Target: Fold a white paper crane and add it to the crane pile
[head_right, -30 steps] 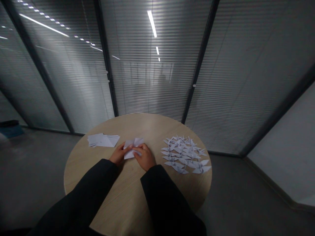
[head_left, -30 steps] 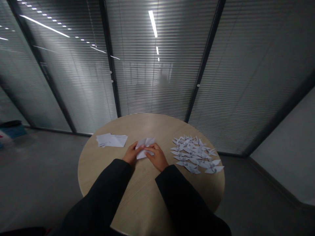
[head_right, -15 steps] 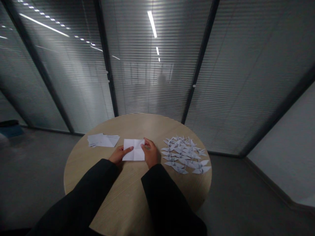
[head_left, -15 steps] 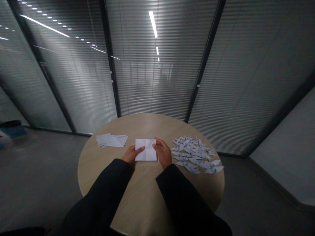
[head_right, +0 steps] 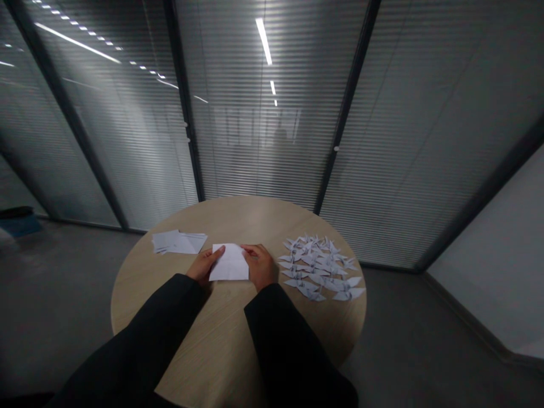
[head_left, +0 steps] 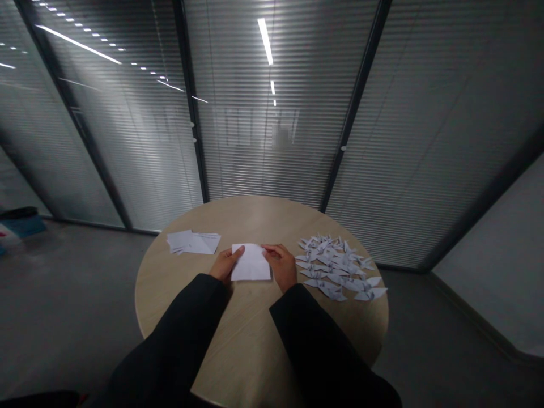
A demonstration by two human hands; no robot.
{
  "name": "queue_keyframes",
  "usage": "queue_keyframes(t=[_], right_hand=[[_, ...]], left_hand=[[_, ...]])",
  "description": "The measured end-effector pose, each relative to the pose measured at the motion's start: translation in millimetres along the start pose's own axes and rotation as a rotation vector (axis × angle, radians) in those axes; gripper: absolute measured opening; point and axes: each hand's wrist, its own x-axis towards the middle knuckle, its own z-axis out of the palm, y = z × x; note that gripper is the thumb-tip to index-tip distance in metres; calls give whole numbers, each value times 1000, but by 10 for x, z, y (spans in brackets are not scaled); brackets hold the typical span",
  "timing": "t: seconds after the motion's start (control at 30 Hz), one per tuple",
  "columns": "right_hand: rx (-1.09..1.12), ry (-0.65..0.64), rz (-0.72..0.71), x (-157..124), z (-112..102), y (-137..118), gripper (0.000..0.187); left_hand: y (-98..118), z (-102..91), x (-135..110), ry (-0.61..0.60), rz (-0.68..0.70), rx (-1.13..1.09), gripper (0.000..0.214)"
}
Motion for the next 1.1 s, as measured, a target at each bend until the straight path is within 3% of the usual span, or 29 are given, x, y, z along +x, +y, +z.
queue_keyframes(t=[0.33,0.77,0.93,1.1], right_hand=[[-113,-10,-160,-36,-5,-97,17],[-319,-176,-566,-51,-27,-55,22],[-337,-292,-585,-54,-37,-74,23],[-276,-380,-554,-58,-27,-57,25]], left_hand=[[71,-41,28,55,38,178,40],[170,-144,42,4,-5,258,42],[165,-145,47,7,-13,156,57],[169,-146,42,33,-28,155,43]])
